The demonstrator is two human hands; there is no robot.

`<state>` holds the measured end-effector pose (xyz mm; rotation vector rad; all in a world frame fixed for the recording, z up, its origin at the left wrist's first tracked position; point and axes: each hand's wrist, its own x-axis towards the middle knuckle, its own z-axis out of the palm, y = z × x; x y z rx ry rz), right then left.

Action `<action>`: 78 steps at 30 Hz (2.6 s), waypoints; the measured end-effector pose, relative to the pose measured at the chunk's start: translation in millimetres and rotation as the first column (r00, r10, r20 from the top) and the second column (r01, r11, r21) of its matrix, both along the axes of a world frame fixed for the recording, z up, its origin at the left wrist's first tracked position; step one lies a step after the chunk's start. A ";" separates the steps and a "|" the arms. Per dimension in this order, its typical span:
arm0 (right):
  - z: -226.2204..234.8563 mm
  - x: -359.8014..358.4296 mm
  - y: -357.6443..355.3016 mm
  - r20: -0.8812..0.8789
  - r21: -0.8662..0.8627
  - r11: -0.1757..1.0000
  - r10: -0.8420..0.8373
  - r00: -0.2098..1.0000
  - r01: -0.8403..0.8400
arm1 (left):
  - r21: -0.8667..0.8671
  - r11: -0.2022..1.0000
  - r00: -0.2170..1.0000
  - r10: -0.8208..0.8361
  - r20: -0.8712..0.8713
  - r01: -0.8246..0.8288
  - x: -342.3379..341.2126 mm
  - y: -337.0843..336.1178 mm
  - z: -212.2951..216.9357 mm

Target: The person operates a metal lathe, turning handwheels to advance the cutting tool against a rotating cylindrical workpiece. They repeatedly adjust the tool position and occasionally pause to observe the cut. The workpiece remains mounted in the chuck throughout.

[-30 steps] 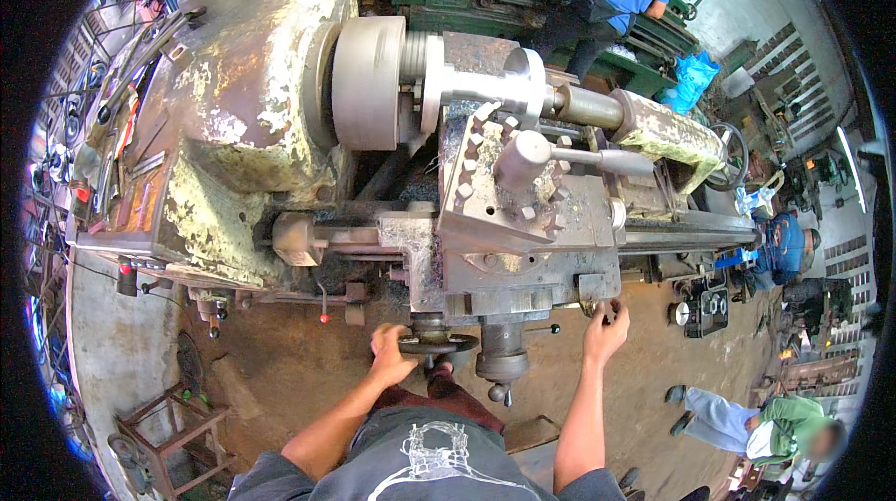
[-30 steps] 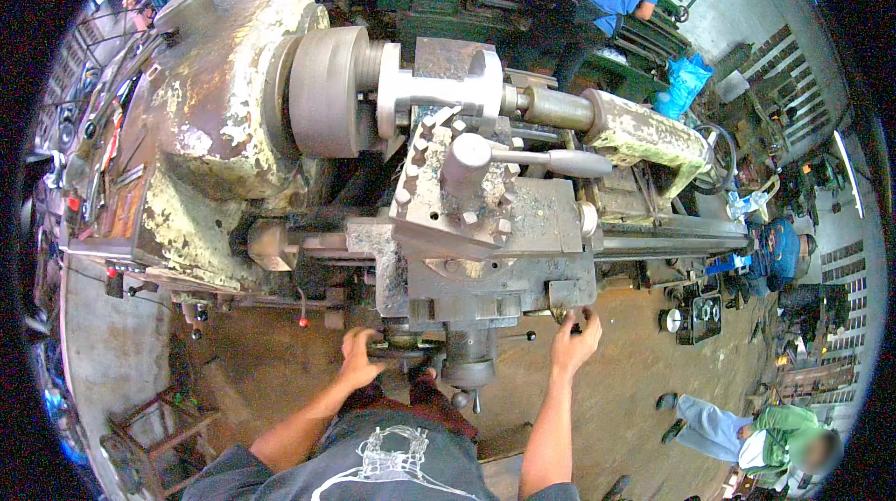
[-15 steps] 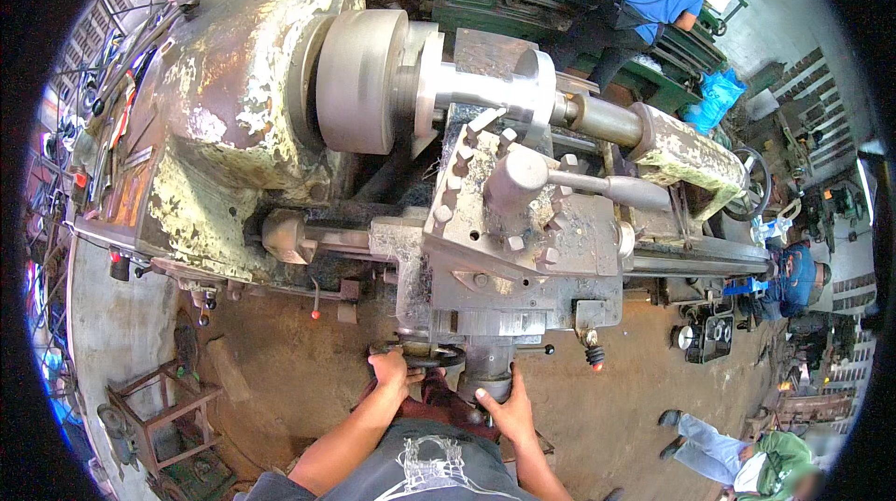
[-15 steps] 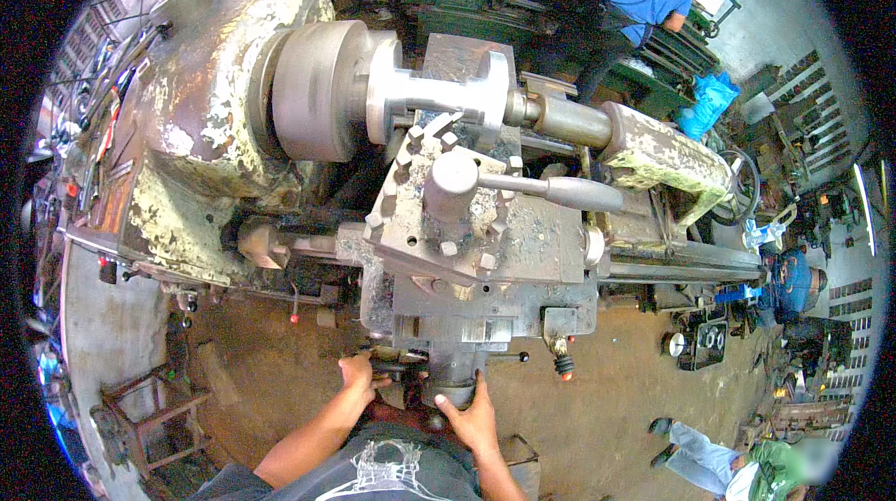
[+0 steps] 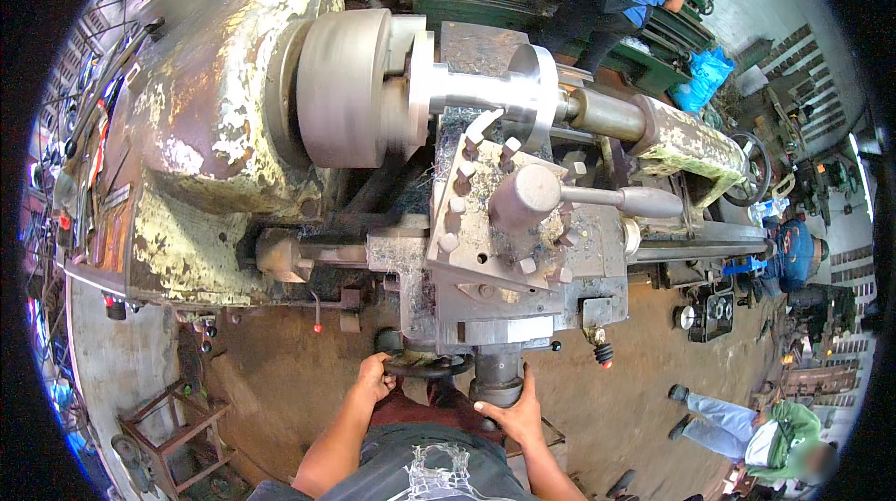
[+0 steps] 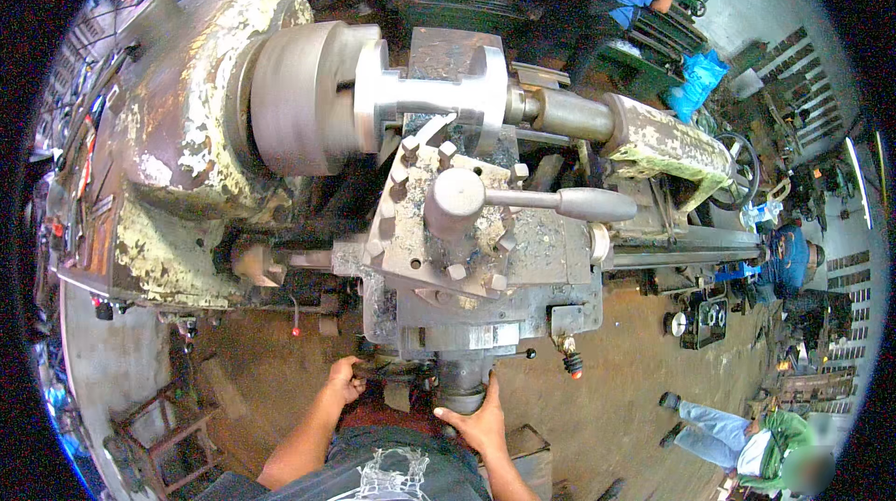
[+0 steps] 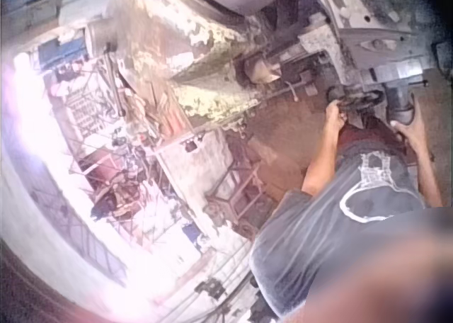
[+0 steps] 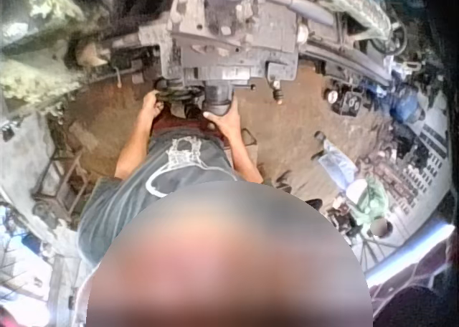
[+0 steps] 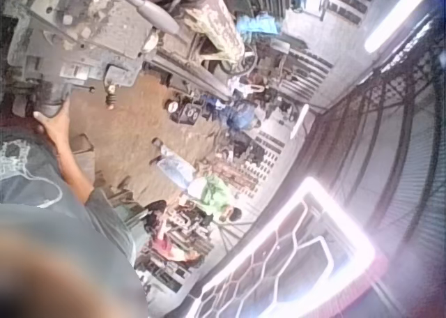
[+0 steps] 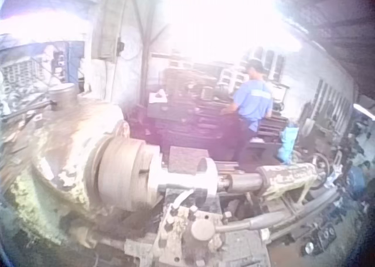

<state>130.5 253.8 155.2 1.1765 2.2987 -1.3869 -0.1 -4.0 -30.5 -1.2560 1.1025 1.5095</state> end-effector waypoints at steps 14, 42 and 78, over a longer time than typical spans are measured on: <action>11.1 -10.9 -6.4 0.090 0.040 0.999 -0.033 0.995 0.030 | 0.071 0.996 0.998 0.053 -0.027 -0.051 -1.3 -7.1 -12.5; 19.5 -25.1 -18.9 0.126 0.177 0.984 -0.025 0.992 0.002 | 0.261 0.948 0.976 0.143 0.162 -0.182 -9.2 -24.6 -71.7; 12.8 -22.7 -20.3 0.120 0.182 0.982 -0.068 0.990 0.046 | -0.075 0.991 0.992 -0.117 -0.037 0.114 1.8 -4.7 -3.8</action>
